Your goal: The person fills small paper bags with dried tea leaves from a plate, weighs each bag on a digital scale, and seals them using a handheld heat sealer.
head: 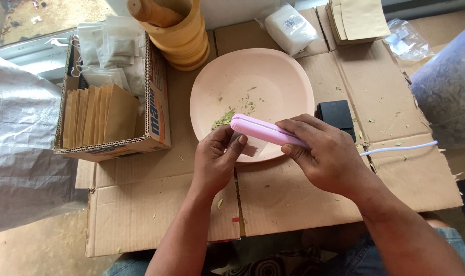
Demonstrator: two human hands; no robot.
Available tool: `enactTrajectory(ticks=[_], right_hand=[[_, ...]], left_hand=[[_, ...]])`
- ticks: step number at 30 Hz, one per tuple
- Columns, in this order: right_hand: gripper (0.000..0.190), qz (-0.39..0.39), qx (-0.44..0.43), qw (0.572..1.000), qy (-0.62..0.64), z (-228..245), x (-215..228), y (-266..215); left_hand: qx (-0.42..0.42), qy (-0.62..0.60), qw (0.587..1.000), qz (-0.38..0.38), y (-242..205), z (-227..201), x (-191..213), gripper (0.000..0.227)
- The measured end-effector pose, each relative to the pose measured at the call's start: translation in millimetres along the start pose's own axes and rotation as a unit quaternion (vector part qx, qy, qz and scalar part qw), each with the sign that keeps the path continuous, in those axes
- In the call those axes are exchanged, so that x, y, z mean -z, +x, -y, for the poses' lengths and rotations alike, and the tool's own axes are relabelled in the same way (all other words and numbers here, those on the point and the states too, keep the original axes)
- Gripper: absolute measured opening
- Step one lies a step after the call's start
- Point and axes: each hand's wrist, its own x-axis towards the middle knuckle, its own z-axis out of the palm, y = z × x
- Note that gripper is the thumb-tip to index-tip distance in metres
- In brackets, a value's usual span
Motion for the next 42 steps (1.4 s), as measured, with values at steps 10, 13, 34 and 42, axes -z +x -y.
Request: enactTrajectory(ticks=[10, 13, 34, 42], right_hand=[[0.040, 0.008, -0.006, 1.000, 0.012, -1.1, -1.5, -1.2], [0.042, 0.015, -0.012, 1.000, 0.012, -1.7, -1.7, -2.6], [0.040, 0.006, 0.007, 1.000, 0.018, -1.3, -2.5, -2.4], [0.040, 0.002, 0.014, 1.000, 0.025, -1.7, -2.3, -2.2]], left_hand=[[-0.004, 0.002, 1.000, 0.002, -1.0, -1.7, 1.5, 0.020], [-0.001, 0.011, 1.000, 0.000, -1.4, -0.3, 0.7, 0.019], [-0.024, 0.002, 1.000, 0.006, -0.2, 0.4, 2.2, 0.018], [-0.017, 0.031, 0.999, -0.004, -0.4, -0.6, 1.7, 0.017]])
